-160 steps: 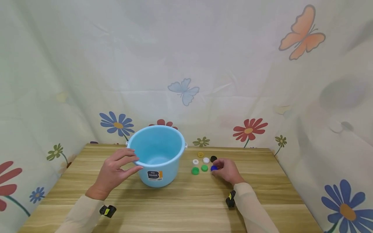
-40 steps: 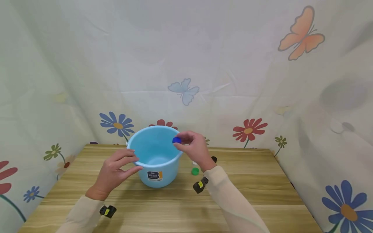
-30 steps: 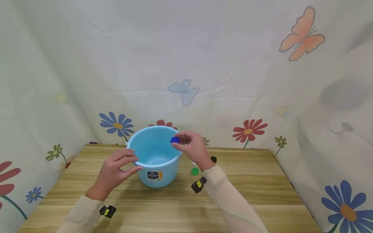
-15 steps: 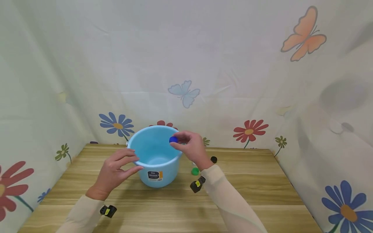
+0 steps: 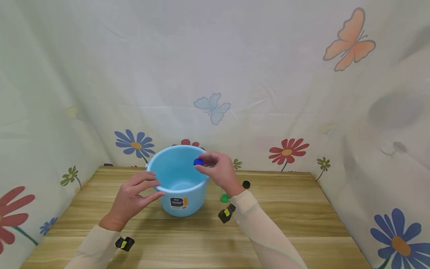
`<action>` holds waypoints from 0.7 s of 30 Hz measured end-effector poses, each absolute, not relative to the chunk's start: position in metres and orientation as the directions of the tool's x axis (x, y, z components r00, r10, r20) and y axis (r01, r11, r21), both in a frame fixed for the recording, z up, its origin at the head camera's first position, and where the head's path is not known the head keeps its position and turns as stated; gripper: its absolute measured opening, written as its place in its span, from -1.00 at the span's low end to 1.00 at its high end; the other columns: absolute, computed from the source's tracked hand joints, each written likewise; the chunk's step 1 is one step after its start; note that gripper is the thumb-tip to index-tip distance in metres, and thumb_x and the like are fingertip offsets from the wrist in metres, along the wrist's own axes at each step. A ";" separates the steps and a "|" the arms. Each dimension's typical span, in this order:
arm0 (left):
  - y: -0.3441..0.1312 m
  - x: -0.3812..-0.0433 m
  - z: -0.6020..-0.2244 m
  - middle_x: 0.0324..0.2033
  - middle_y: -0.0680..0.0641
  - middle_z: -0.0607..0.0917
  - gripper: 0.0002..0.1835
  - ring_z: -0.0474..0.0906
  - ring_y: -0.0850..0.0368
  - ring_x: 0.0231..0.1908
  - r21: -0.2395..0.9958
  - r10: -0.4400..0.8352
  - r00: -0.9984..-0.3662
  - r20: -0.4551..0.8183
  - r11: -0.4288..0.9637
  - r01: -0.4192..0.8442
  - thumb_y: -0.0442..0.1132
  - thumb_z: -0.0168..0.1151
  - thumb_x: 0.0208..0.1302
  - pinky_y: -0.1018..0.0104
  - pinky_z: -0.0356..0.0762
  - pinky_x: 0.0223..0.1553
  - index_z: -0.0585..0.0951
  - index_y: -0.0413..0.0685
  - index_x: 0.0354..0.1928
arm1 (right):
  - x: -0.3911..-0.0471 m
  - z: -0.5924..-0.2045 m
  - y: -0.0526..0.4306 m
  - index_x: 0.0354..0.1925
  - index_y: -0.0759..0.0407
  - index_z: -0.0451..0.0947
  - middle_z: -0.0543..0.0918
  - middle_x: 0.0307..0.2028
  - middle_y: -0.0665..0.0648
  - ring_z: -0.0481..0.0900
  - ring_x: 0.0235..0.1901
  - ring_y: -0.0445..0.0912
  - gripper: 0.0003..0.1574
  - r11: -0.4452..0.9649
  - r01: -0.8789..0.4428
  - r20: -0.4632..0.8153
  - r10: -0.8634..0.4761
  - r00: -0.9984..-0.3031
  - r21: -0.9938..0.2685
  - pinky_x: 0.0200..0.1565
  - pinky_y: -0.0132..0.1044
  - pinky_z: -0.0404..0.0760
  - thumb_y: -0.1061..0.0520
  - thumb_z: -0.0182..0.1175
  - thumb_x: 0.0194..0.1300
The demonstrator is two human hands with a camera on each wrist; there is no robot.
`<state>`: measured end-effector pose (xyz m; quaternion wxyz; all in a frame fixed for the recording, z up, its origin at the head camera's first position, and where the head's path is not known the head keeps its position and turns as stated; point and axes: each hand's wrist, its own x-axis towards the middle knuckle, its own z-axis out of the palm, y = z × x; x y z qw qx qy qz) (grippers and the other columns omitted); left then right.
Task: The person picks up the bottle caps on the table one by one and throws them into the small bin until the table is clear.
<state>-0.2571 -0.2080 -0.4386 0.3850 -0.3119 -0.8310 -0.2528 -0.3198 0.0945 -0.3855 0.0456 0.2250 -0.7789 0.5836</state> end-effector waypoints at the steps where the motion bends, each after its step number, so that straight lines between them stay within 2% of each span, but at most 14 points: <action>1: -0.208 -0.257 -0.438 -0.15 0.02 0.77 -0.55 0.69 0.00 0.01 0.180 0.325 -0.508 0.798 0.676 0.714 0.20 0.52 0.08 -0.08 0.72 0.09 0.80 -0.01 -0.20 | -0.320 -0.386 0.094 -0.01 0.06 0.72 0.78 -0.07 0.10 0.74 -0.11 -0.02 -0.64 0.219 -0.404 0.334 -0.298 -0.894 -0.888 0.01 -0.23 0.80 0.05 0.50 0.23; 5: -0.207 -0.256 -0.438 -0.17 -0.01 0.77 -0.58 0.69 -0.02 -0.01 0.177 0.327 -0.498 0.803 0.667 0.724 -0.09 0.72 -0.18 -0.13 0.72 0.06 0.79 -0.02 -0.22 | -0.319 -0.386 0.095 0.06 0.09 0.70 0.77 0.01 0.16 0.73 0.01 0.09 -0.55 0.213 -0.411 0.344 -0.293 -0.892 -0.886 0.14 -0.06 0.76 0.00 0.50 0.23; 8: -0.207 -0.255 -0.439 -0.18 0.00 0.77 -0.57 0.69 -0.02 -0.03 0.175 0.326 -0.491 0.808 0.663 0.728 -0.13 0.73 -0.23 -0.13 0.73 0.04 0.79 -0.01 -0.23 | -0.319 -0.387 0.095 0.13 0.12 0.67 0.72 0.12 0.20 0.66 0.16 0.19 -0.43 0.198 -0.422 0.361 -0.283 -0.889 -0.885 0.25 0.11 0.66 -0.05 0.51 0.21; 11: -0.207 -0.255 -0.439 -0.18 0.02 0.78 -0.59 0.69 0.00 -0.02 0.170 0.327 -0.488 0.809 0.664 0.728 -0.06 0.71 -0.15 -0.10 0.73 0.06 0.80 -0.01 -0.22 | -0.319 -0.389 0.097 0.17 0.11 0.65 0.69 0.18 0.15 0.60 0.24 0.22 -0.37 0.188 -0.432 0.377 -0.269 -0.886 -0.882 0.29 0.18 0.61 -0.07 0.53 0.19; 15: -0.207 -0.254 -0.439 -0.16 0.03 0.78 -0.58 0.69 0.01 0.00 0.169 0.327 -0.491 0.807 0.670 0.723 0.15 0.57 0.04 -0.08 0.73 0.07 0.80 0.00 -0.21 | -0.320 -0.392 0.100 0.19 0.07 0.64 0.69 0.19 0.05 0.61 0.24 0.14 -0.35 0.205 -0.437 0.385 -0.250 -0.888 -0.876 0.26 0.11 0.66 -0.08 0.53 0.18; 21: -0.207 -0.254 -0.440 -0.16 0.04 0.78 -0.51 0.69 0.02 0.00 0.166 0.326 -0.491 0.808 0.674 0.720 0.29 0.41 0.14 -0.07 0.73 0.07 0.80 0.02 -0.21 | -0.323 -0.396 0.104 0.21 0.14 0.63 0.69 0.19 0.10 0.63 0.22 0.12 -0.32 0.220 -0.426 0.375 -0.238 -0.896 -0.878 0.25 0.06 0.67 -0.08 0.53 0.18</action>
